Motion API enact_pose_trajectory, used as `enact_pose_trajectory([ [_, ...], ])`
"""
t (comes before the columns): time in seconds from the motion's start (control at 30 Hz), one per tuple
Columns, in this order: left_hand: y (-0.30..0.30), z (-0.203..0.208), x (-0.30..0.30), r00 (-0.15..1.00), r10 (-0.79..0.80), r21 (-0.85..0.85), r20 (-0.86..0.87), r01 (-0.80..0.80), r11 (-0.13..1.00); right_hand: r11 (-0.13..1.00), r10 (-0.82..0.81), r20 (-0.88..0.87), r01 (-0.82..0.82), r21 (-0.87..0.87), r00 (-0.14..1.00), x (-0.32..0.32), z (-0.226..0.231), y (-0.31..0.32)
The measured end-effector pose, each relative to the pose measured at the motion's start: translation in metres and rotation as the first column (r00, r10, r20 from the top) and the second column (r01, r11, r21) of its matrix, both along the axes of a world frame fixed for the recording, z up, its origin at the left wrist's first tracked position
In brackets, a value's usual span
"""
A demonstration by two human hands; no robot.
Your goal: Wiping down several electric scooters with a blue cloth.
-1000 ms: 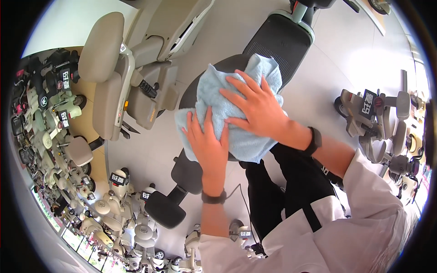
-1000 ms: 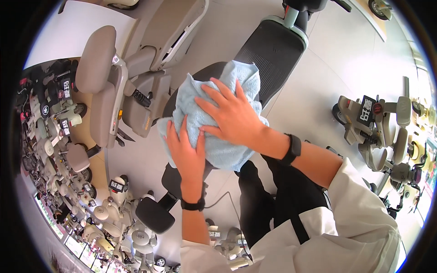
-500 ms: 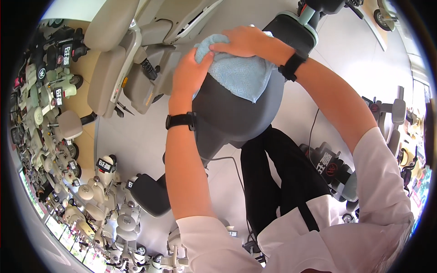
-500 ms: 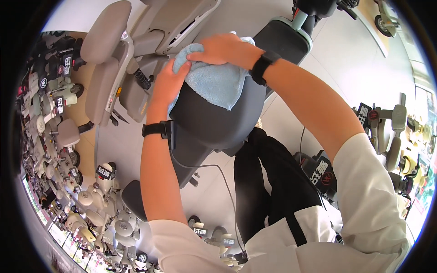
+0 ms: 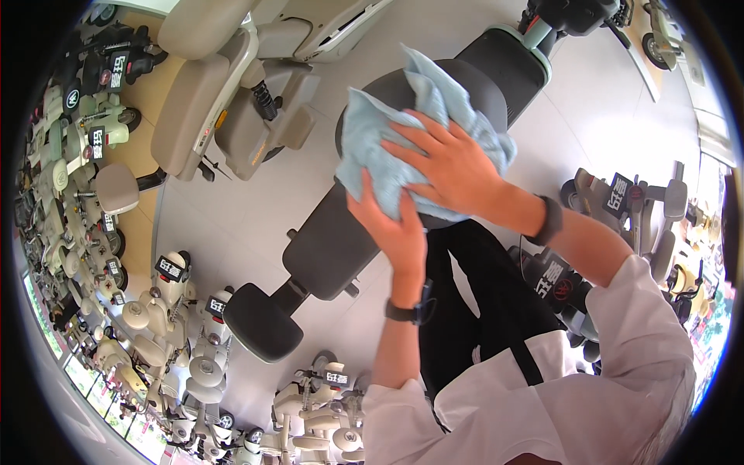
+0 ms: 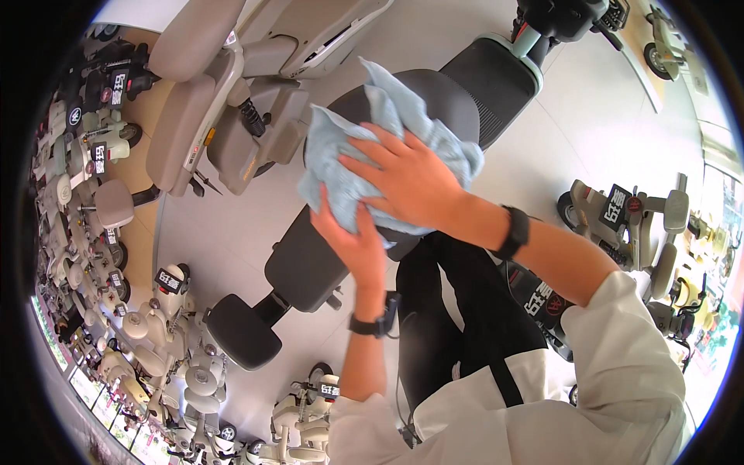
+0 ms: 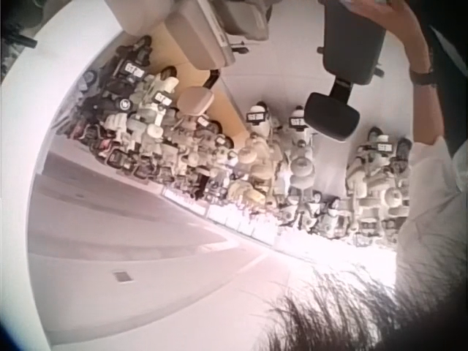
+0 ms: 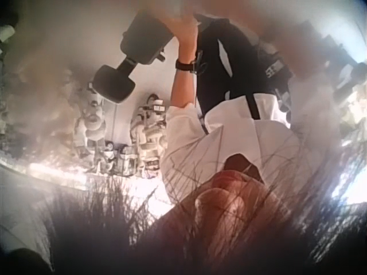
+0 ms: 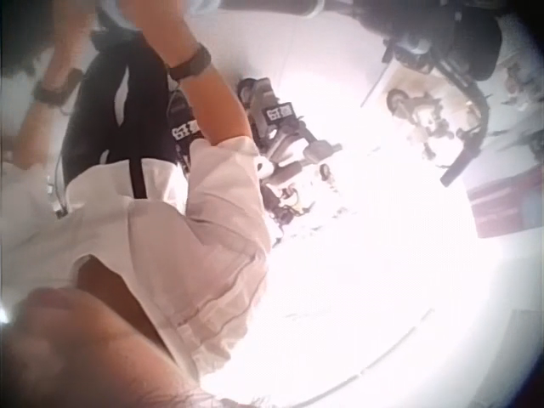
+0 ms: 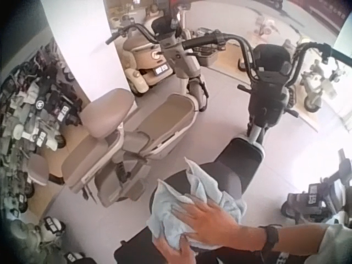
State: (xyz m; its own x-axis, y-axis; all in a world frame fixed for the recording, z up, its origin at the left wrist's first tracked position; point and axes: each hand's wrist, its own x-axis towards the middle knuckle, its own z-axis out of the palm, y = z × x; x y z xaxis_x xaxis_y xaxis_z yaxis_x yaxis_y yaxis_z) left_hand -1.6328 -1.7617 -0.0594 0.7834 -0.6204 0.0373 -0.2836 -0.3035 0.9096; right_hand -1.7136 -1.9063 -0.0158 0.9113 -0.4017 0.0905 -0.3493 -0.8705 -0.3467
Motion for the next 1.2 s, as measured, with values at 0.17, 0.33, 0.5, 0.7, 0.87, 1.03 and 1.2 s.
enact_pose_trajectory([
  [0.17, 0.021, 0.019, -0.077, 0.990, -0.130, 0.071, 0.059, 0.126, 0.989, 0.983, -0.103, -0.090, 0.115, 0.142, 0.991, -0.078, 0.016, 0.009],
  [0.33, 0.004, 0.029, -0.100, 0.888, -0.374, 0.355, 0.267, 0.270, 0.895, 0.943, -0.226, 0.178, 0.170, 0.286, 0.958, -0.100, -0.018, -0.016],
  [0.5, -0.021, 0.041, -0.105, 0.893, -0.386, 0.443, 0.230, 0.257, 0.859, 0.887, -0.294, 0.246, 0.168, 0.431, 0.923, -0.107, -0.041, -0.038],
  [0.7, -0.078, 0.052, -0.106, 0.828, -0.532, 0.405, 0.176, 0.432, 0.806, 0.739, -0.446, 0.269, 0.182, 0.649, 0.853, -0.119, -0.062, -0.084],
  [0.87, -0.125, 0.050, -0.075, 0.768, -0.607, 0.489, 0.205, 0.457, 0.743, 0.612, -0.422, 0.150, 0.159, 0.775, 0.894, -0.109, -0.059, -0.131],
  [1.03, -0.139, 0.047, -0.035, 0.835, -0.512, 0.503, 0.199, 0.362, 0.785, 0.661, -0.219, 0.009, 0.141, 0.737, 0.976, -0.067, -0.039, -0.175],
  [1.2, -0.134, 0.040, 0.024, 0.876, -0.423, 0.497, 0.232, 0.267, 0.825, 0.749, 0.076, -0.186, 0.067, 0.660, 0.980, 0.009, -0.034, -0.202],
])
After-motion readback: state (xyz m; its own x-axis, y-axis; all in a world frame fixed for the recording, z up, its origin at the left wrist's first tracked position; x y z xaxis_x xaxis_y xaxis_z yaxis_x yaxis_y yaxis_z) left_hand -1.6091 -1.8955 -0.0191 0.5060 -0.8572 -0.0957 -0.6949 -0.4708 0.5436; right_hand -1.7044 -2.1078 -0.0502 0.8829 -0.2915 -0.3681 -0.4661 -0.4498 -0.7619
